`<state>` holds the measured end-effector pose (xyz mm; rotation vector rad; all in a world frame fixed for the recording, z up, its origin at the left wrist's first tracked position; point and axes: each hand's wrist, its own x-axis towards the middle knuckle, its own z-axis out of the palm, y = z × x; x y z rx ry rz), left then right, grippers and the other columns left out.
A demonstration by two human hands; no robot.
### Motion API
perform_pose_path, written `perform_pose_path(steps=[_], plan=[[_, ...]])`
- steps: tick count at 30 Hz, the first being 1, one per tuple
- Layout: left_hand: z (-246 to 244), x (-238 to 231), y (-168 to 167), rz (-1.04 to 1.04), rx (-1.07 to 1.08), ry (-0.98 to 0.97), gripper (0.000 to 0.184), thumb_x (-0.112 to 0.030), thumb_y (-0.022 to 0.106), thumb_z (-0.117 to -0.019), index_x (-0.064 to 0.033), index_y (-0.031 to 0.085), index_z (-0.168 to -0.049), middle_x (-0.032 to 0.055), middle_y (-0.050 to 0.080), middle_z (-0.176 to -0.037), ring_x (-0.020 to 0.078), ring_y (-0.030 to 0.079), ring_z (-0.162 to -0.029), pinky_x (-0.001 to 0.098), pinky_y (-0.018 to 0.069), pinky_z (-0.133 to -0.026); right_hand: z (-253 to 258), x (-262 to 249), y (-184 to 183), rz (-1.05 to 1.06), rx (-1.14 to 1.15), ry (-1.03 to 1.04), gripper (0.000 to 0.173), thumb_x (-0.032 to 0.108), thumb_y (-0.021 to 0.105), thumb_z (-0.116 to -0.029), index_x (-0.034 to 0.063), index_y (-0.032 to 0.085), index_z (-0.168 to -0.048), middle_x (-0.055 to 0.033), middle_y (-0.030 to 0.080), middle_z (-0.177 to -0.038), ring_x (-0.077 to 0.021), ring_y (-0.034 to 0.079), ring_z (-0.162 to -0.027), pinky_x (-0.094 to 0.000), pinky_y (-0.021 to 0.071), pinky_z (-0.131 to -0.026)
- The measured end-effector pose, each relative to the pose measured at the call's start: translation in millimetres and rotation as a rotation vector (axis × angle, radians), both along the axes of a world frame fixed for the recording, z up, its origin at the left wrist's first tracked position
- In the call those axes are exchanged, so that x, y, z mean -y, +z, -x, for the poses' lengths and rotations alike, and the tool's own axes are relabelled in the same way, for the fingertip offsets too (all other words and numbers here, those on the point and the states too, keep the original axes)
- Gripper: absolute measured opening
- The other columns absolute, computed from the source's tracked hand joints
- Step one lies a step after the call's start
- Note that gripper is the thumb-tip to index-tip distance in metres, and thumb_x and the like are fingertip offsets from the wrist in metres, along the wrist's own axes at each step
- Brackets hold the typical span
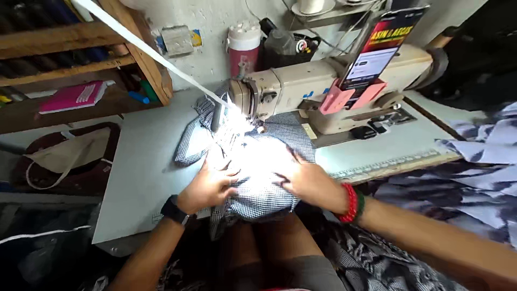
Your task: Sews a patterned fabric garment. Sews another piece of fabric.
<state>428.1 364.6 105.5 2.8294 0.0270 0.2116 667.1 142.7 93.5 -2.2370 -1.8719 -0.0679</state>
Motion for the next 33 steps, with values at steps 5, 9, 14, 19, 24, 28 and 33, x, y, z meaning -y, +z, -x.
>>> perform_pose_path(steps=[5, 9, 14, 19, 24, 28, 33], plan=[[6, -6, -14, 0.035, -0.058, 0.072, 0.044, -0.035, 0.059, -0.1009, -0.0187, 0.064, -0.141, 0.0041, 0.059, -0.148, 0.0310, 0.041, -0.148, 0.0774, 0.0082, -0.117, -5, -2, -3, 0.058, -0.088, -0.147, 0.042, 0.025, 0.066, -0.0972, 0.0008, 0.066, -0.132, -0.0364, 0.047, -0.147, -0.0515, 0.061, -0.118, -0.0670, 0.0536, -0.088], [6, -7, -7, 0.032, -0.150, 0.128, 0.048, -0.039, 0.051, -0.1048, -0.0209, 0.056, -0.149, 0.0041, 0.052, -0.155, 0.0305, 0.038, -0.150, 0.0787, 0.0042, -0.117, 10, -4, -13, -0.045, -0.008, -0.019, 0.038, 0.031, 0.053, -0.1018, 0.0044, 0.072, -0.121, -0.0269, 0.060, -0.141, -0.0481, 0.056, -0.132, -0.0673, 0.0475, -0.103], [6, 1, -5, -0.014, -0.071, 0.044, 0.045, -0.037, 0.057, -0.1021, -0.0186, 0.062, -0.143, 0.0016, 0.052, -0.155, 0.0299, 0.039, -0.150, 0.0786, 0.0068, -0.116, 22, -2, 0, 0.037, -0.046, -0.107, 0.039, 0.032, 0.058, -0.0996, 0.0033, 0.070, -0.123, -0.0300, 0.054, -0.146, -0.0496, 0.063, -0.120, -0.0652, 0.0560, -0.086], [13, -2, -15, 0.017, -0.118, 0.124, 0.047, -0.036, 0.055, -0.1030, -0.0206, 0.057, -0.148, 0.0030, 0.052, -0.155, 0.0310, 0.034, -0.152, 0.0793, 0.0022, -0.117, 11, -4, -9, 0.058, -0.051, -0.193, 0.048, 0.034, 0.061, -0.0976, 0.0066, 0.064, -0.137, -0.0307, 0.040, -0.157, -0.0552, 0.054, -0.129, -0.0665, 0.0550, -0.083], [14, 2, -3, 0.069, -0.187, 0.152, 0.044, -0.029, 0.053, -0.1046, -0.0190, 0.058, -0.147, 0.0028, 0.052, -0.155, 0.0312, 0.038, -0.150, 0.0796, 0.0038, -0.116, 17, -2, -17, -0.043, 0.009, -0.052, 0.037, 0.036, 0.054, -0.1021, 0.0083, 0.073, -0.117, -0.0253, 0.056, -0.146, -0.0499, 0.054, -0.133, -0.0655, 0.0554, -0.087], [13, 9, -6, -0.021, -0.080, 0.076, 0.041, -0.029, 0.061, -0.1002, -0.0201, 0.065, -0.141, 0.0018, 0.059, -0.148, 0.0286, 0.050, -0.142, 0.0781, 0.0105, -0.117, 24, -3, -6, 0.009, 0.038, -0.107, 0.040, 0.027, 0.059, -0.0998, -0.0021, 0.068, -0.126, -0.0369, 0.041, -0.153, -0.0590, 0.050, -0.132, -0.0672, 0.0535, -0.091], [15, 4, -14, 0.045, -0.048, 0.143, 0.034, -0.026, 0.054, -0.1039, -0.0186, 0.070, -0.133, -0.0004, 0.061, -0.147, 0.0269, 0.047, -0.144, 0.0773, 0.0051, -0.118, 14, -2, -13, 0.070, -0.044, -0.164, 0.040, 0.032, 0.059, -0.1005, 0.0087, 0.068, -0.131, -0.0250, 0.043, -0.158, -0.0504, 0.055, -0.131, -0.0661, 0.0544, -0.087]])
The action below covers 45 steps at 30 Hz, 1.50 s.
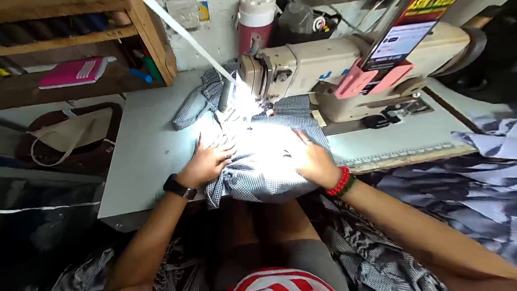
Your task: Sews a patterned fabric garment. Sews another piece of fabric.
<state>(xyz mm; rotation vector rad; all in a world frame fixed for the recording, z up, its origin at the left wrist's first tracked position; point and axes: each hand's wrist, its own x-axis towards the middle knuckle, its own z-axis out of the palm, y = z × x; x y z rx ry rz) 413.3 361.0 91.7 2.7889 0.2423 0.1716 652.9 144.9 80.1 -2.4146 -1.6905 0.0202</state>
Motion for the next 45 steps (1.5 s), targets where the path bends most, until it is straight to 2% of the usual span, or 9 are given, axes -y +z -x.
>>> perform_pose_path(steps=[4, 8, 11, 16, 20, 24, 39, 43, 45], plan=[[0, 5, 6, 0.015, 0.035, -0.051, 0.037, -0.036, 0.055, -0.1032, -0.0176, 0.071, -0.131, 0.0007, 0.064, -0.142, 0.0272, 0.053, -0.140, 0.0780, 0.0088, -0.117, 7, 6, 0, -0.119, 0.093, 0.134, 0.031, 0.031, 0.057, -0.0995, 0.0104, 0.075, -0.113, -0.0257, 0.066, -0.130, -0.0507, 0.063, -0.119, -0.0659, 0.0563, -0.084], [2, 1, -6, -0.016, 0.026, -0.043, 0.038, -0.033, 0.057, -0.1020, -0.0209, 0.068, -0.136, -0.0003, 0.062, -0.145, 0.0299, 0.046, -0.145, 0.0809, 0.0059, -0.115, -3, 7, 8, 0.025, -0.027, -0.025, 0.037, 0.029, 0.059, -0.1019, 0.0061, 0.069, -0.129, -0.0296, 0.040, -0.158, -0.0538, 0.058, -0.124, -0.0665, 0.0544, -0.087], [5, 10, 4, 0.003, -0.061, -0.066, 0.045, -0.034, 0.054, -0.1031, -0.0197, 0.060, -0.145, 0.0006, 0.054, -0.153, 0.0299, 0.039, -0.150, 0.0801, 0.0045, -0.115, 6, 14, -3, -0.095, 0.070, 0.109, 0.036, 0.036, 0.053, -0.1013, 0.0116, 0.077, -0.112, -0.0254, 0.067, -0.130, -0.0508, 0.064, -0.118, -0.0657, 0.0561, -0.086], [-22, -28, 0, -0.006, -0.032, 0.149, 0.044, -0.038, 0.048, -0.1052, -0.0216, 0.062, -0.144, -0.0004, 0.054, -0.154, 0.0320, 0.025, -0.156, 0.0765, -0.0042, -0.118, -53, -26, -5, 0.007, -0.035, 0.066, 0.041, 0.032, 0.062, -0.0983, 0.0119, 0.068, -0.134, -0.0137, 0.042, -0.162, -0.0426, 0.042, -0.146, -0.0664, 0.0488, -0.099], [-34, -36, -3, -0.002, 0.049, 0.173, 0.047, -0.039, 0.046, -0.1047, -0.0208, 0.060, -0.146, -0.0005, 0.052, -0.156, 0.0326, 0.023, -0.156, 0.0774, -0.0056, -0.117, -48, -50, 10, -0.050, -0.011, 0.041, 0.048, 0.021, 0.072, -0.0943, 0.0248, 0.063, -0.142, -0.0166, 0.060, -0.144, -0.0444, 0.061, -0.124, -0.0667, 0.0534, -0.085], [-35, -37, -2, 0.002, 0.065, 0.184, 0.045, -0.037, 0.048, -0.1037, -0.0199, 0.063, -0.143, -0.0018, 0.054, -0.153, 0.0321, 0.026, -0.155, 0.0773, -0.0046, -0.117, 18, -74, 26, -0.295, -0.153, 0.250, 0.019, 0.012, 0.068, -0.0876, 0.0086, 0.076, -0.104, -0.0128, 0.073, -0.094, -0.0319, 0.072, -0.088, -0.0559, 0.0568, -0.070], [-38, -48, 5, 0.027, -0.196, 0.148, 0.087, -0.064, 0.063, -0.0898, -0.0259, 0.034, -0.162, -0.0035, 0.029, -0.169, 0.0357, 0.000, -0.159, 0.0774, -0.0128, -0.114, 97, -57, 28, -0.021, -0.225, 0.442, 0.021, 0.012, 0.056, -0.1014, 0.0051, 0.068, -0.118, -0.0185, 0.071, -0.106, -0.0372, 0.072, -0.090, -0.0565, 0.0578, -0.070], [-27, -32, 2, -0.156, 0.102, 0.045, 0.032, -0.037, 0.062, -0.0974, -0.0250, 0.076, -0.124, -0.0017, 0.057, -0.150, 0.0357, 0.030, -0.153, 0.0795, -0.0002, -0.116, 60, -44, 21, -0.372, 0.033, 0.216, 0.015, 0.008, 0.069, -0.0878, 0.0080, 0.076, -0.101, -0.0142, 0.072, -0.088, -0.0362, 0.071, -0.079, -0.0543, 0.0566, -0.062], [-17, -27, -7, -0.151, 0.136, -0.001, 0.033, -0.043, 0.059, -0.0980, -0.0248, 0.079, -0.116, -0.0018, 0.064, -0.143, 0.0303, 0.039, -0.149, 0.0772, 0.0012, -0.118, 36, -20, 11, -0.249, 0.036, 0.041, 0.022, 0.023, 0.066, -0.0957, 0.0092, 0.076, -0.110, -0.0179, 0.073, -0.114, -0.0409, 0.068, -0.113, -0.0593, 0.0571, -0.086]])
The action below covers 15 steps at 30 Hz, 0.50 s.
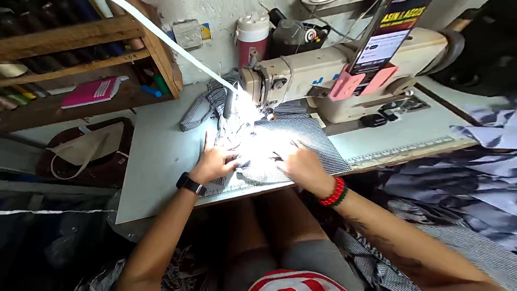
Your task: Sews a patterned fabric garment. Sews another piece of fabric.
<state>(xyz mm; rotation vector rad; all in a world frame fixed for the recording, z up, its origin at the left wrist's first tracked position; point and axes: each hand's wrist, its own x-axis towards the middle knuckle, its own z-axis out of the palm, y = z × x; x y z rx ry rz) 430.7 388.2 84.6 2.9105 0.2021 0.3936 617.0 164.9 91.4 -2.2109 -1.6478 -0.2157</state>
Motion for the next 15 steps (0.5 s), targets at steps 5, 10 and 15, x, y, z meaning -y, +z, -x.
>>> perform_pose_path(steps=[5, 10, 15], plan=[[0, -12, 8, 0.168, -0.215, 0.123, 0.061, -0.059, 0.069, -0.0878, -0.0253, 0.067, -0.138, 0.0013, 0.056, -0.151, 0.0297, 0.028, -0.155, 0.0780, -0.0044, -0.117, -39, 22, -20, 0.161, -0.092, -0.092, 0.047, 0.048, 0.054, -0.1021, 0.0122, 0.071, -0.127, -0.0205, 0.050, -0.154, -0.0462, 0.043, -0.145, -0.0641, 0.0500, -0.100], [-22, -46, 5, 0.162, -0.282, 0.177, 0.083, -0.063, 0.074, -0.0789, -0.0303, 0.052, -0.152, -0.0042, 0.039, -0.164, 0.0287, 0.010, -0.159, 0.0804, -0.0098, -0.113, -56, -6, -13, 0.267, -0.108, -0.090, 0.045, 0.024, 0.062, -0.0990, 0.0128, 0.061, -0.143, -0.0209, 0.038, -0.163, -0.0475, 0.042, -0.145, -0.0643, 0.0514, -0.096], [-19, -45, 13, 0.134, -0.394, 0.139, 0.104, -0.069, 0.076, -0.0737, -0.0284, 0.037, -0.161, -0.0040, 0.024, -0.170, 0.0271, 0.001, -0.160, 0.0812, -0.0131, -0.110, -51, 0, -15, 0.255, -0.147, -0.038, 0.052, 0.049, 0.056, -0.1010, 0.0204, 0.061, -0.144, -0.0168, 0.037, -0.164, -0.0428, 0.032, -0.152, -0.0609, 0.0434, -0.110]])
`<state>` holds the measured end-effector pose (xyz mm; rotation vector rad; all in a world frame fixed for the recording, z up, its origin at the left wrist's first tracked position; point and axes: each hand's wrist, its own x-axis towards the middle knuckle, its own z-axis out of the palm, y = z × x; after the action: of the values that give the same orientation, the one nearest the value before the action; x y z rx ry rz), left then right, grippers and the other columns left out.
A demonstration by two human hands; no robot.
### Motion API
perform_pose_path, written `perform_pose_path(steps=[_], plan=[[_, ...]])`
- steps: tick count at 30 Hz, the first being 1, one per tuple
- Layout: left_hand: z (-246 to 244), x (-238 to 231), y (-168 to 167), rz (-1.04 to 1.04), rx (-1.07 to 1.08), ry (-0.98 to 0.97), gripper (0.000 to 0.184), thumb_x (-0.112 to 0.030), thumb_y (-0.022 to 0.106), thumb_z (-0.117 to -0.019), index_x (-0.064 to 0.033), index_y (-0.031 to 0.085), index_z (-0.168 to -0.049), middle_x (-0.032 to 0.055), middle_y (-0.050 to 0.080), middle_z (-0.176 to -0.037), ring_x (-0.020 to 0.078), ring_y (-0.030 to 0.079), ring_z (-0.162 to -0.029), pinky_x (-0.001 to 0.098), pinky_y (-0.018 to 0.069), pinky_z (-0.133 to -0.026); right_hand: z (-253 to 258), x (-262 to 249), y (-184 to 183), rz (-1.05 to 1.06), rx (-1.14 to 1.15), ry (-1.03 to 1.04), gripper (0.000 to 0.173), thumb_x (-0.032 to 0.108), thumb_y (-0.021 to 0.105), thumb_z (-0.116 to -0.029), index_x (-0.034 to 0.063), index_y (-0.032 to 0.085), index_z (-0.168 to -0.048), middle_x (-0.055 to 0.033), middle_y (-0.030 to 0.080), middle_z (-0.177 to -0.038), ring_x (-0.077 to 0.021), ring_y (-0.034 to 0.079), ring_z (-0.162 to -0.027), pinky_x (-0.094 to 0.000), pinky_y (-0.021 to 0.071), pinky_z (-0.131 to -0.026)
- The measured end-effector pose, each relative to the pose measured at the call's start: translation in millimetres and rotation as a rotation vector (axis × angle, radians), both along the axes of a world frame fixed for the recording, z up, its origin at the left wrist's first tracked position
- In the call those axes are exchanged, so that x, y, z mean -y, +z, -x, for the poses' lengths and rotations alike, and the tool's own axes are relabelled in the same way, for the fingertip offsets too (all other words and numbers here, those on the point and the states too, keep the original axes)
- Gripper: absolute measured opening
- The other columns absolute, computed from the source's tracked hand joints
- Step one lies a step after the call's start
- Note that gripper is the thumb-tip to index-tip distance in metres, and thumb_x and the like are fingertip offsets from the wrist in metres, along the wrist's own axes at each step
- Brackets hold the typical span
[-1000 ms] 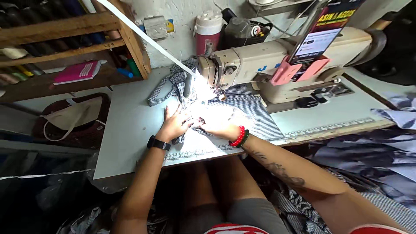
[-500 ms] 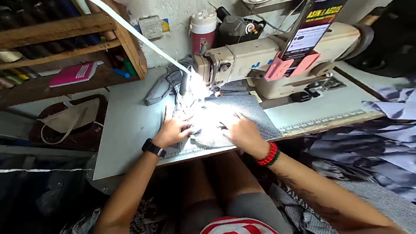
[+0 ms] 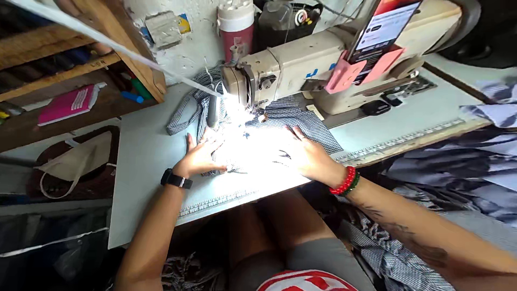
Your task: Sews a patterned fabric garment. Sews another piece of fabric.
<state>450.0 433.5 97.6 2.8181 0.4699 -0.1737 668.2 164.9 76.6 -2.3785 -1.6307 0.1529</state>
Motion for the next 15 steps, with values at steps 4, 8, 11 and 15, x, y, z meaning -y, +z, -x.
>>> perform_pose_path(steps=[4, 8, 11, 15], plan=[[-5, -5, 8, 0.039, -0.039, 0.013, 0.112, -0.067, 0.077, -0.0714, -0.0284, 0.028, -0.164, -0.0084, 0.016, -0.172, 0.0263, -0.001, -0.160, 0.0808, -0.0132, -0.111, -10, -12, 8, 0.052, -0.012, -0.036, 0.046, 0.030, 0.067, -0.0966, 0.0181, 0.063, -0.141, -0.0177, 0.037, -0.164, -0.0485, 0.044, -0.142, -0.0624, 0.0535, -0.091], [-23, -26, 14, 0.071, -0.059, 0.026, 0.115, -0.056, 0.082, -0.0721, -0.0234, 0.024, -0.165, -0.0033, 0.013, -0.173, 0.0271, -0.003, -0.160, 0.0797, -0.0152, -0.111, -28, -46, 22, 0.122, -0.049, -0.055, 0.060, 0.019, 0.064, -0.1008, 0.0422, 0.046, -0.153, -0.0232, 0.034, -0.164, -0.0525, 0.041, -0.143, -0.0627, 0.0536, -0.092], [-34, -48, 15, 0.089, -0.057, 0.031, 0.107, -0.051, 0.081, -0.0761, -0.0193, 0.029, -0.164, 0.0008, 0.017, -0.172, 0.0252, 0.000, -0.160, 0.0768, -0.0181, -0.112, -53, -73, 18, 0.113, -0.063, -0.015, 0.053, 0.029, 0.063, -0.1018, 0.0432, 0.048, -0.151, -0.0262, 0.031, -0.164, -0.0529, 0.030, -0.149, -0.0654, 0.0499, -0.096], [-50, -72, 26, 0.110, -0.044, 0.146, 0.074, -0.040, 0.084, -0.0820, -0.0106, 0.058, -0.145, 0.0150, 0.056, -0.147, 0.0327, 0.048, -0.141, 0.0636, 0.0293, -0.117, -78, -96, 17, -0.019, -0.067, 0.083, 0.054, 0.058, 0.053, -0.1006, 0.0292, 0.057, -0.146, -0.0278, 0.054, -0.145, -0.0534, 0.047, -0.136, -0.0683, 0.0489, -0.093]])
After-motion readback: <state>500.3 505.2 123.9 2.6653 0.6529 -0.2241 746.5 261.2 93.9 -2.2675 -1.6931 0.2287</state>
